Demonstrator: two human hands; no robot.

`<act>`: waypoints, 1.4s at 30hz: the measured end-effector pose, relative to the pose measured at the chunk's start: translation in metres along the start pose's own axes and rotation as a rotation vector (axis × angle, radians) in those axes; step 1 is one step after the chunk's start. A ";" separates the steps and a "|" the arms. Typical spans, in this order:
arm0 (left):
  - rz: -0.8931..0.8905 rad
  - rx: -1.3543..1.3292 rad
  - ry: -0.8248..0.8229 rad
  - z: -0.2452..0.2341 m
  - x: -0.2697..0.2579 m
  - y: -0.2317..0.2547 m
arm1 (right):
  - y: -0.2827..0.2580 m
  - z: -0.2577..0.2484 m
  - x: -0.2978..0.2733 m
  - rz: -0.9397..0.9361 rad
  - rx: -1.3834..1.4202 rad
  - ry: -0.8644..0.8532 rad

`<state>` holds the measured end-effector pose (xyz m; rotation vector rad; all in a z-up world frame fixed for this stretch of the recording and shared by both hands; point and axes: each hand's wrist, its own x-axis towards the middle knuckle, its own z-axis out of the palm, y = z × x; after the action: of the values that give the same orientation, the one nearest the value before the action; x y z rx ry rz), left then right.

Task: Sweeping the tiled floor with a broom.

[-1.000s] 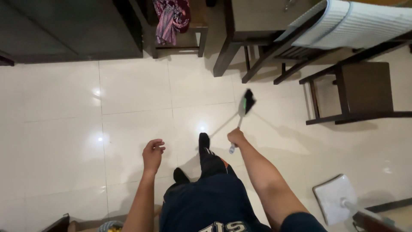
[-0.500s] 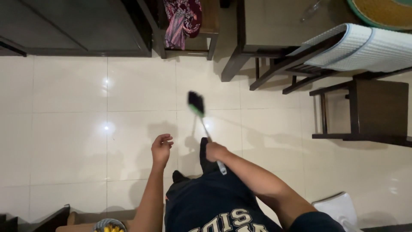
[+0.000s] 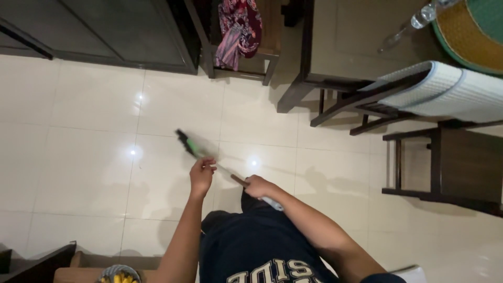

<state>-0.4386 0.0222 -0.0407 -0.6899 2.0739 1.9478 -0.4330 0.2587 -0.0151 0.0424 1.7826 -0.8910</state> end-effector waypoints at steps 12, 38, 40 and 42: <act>-0.059 -0.021 0.031 0.011 -0.002 -0.056 | 0.022 -0.037 0.024 0.129 -0.098 0.512; -0.148 -0.151 -0.172 0.045 0.120 -0.231 | 0.169 0.032 0.358 0.190 0.553 0.800; -0.220 -0.136 -0.157 0.055 0.138 -0.252 | 0.196 0.038 0.400 0.078 0.436 0.910; -0.240 -0.110 -0.207 0.064 0.151 -0.267 | 0.189 0.036 0.414 0.017 0.437 0.981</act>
<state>-0.4539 0.0522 -0.3519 -0.6908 1.6910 1.9174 -0.4914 0.2154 -0.4652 0.9075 2.4047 -1.3657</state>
